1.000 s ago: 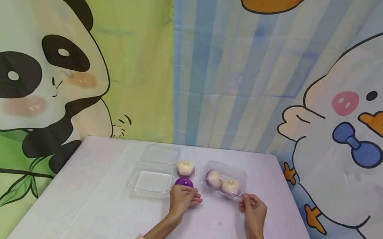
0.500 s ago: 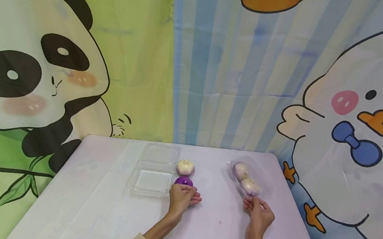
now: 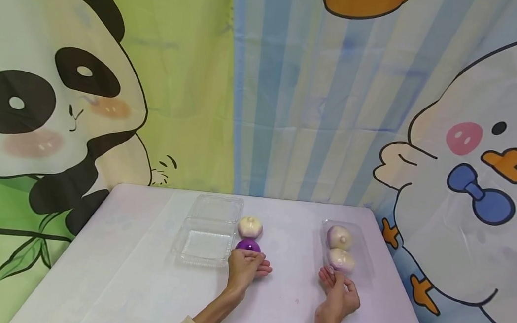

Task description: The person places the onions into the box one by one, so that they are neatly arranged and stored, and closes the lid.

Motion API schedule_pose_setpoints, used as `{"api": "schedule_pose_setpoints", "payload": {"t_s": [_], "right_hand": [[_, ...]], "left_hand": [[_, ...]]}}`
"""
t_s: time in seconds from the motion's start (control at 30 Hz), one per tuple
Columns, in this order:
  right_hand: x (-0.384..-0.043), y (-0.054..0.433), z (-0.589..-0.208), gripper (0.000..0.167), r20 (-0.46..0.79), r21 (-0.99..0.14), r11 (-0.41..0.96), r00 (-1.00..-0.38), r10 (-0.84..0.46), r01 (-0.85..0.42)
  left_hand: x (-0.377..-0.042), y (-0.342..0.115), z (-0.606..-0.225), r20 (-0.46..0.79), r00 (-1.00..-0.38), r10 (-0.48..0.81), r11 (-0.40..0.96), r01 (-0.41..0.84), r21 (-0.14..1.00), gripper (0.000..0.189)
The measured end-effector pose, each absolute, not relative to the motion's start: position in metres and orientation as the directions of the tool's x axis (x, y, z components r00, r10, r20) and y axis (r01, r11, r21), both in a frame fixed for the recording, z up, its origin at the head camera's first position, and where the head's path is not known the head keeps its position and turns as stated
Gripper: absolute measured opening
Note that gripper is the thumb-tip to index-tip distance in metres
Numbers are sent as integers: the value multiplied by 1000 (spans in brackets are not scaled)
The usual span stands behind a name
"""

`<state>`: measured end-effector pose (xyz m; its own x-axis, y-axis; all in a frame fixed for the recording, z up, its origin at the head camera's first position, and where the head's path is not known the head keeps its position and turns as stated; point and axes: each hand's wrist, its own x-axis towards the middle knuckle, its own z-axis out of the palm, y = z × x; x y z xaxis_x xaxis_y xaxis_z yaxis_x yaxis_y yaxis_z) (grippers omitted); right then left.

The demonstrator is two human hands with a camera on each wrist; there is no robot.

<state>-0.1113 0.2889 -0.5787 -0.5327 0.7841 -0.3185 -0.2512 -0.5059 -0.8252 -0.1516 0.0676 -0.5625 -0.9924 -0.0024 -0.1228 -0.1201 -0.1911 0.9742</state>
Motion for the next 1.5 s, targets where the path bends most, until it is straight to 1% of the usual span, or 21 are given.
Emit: {"api": "schedule_pose_setpoints", "payload": {"t_s": [0.23,0.33,0.47,0.6,0.73,0.9,0.97,1.13,1.23,1.4,1.5], "right_hand": [[-110,281,-587,14,-335,-771,-572,-586,737,-279],[-110,279,-588,21,-359,-753,-586,-560,747,-298],[-110,276,-588,30,-390,-759,-576,-496,776,-304],[-112,273,-587,35,-391,-783,-557,-478,787,-276],[-112,270,-586,40,-390,-800,-546,-475,789,-248],[-111,268,-585,48,-377,-805,-544,-504,777,-237],[-112,268,-585,47,-374,-809,-541,-509,775,-231],[-112,267,-587,40,-352,-827,-516,-511,784,-223],[-112,265,-588,40,-335,-838,-497,-503,796,-228],[-114,264,-590,42,-323,-842,-487,-506,800,-232],[-114,265,-591,44,-318,-835,-493,-518,794,-245]], "left_hand": [[-150,66,-564,-120,-993,-5,-188,-117,975,17],[-149,66,-564,-133,-991,1,-185,-131,974,19],[-147,66,-562,-136,-991,20,-176,-137,975,26],[-147,65,-558,-114,-992,52,-127,-120,985,30],[-146,60,-553,-68,-993,99,-70,-75,995,30],[-149,47,-543,39,-990,133,-35,35,999,29],[-152,40,-539,76,-988,136,-23,73,997,28],[-157,19,-529,135,-986,93,13,137,990,19],[-162,4,-523,160,-986,48,20,162,987,12],[-175,-28,-520,195,-979,-56,-19,196,980,16],[-185,-49,-523,213,-967,-142,0,215,977,16]]}}
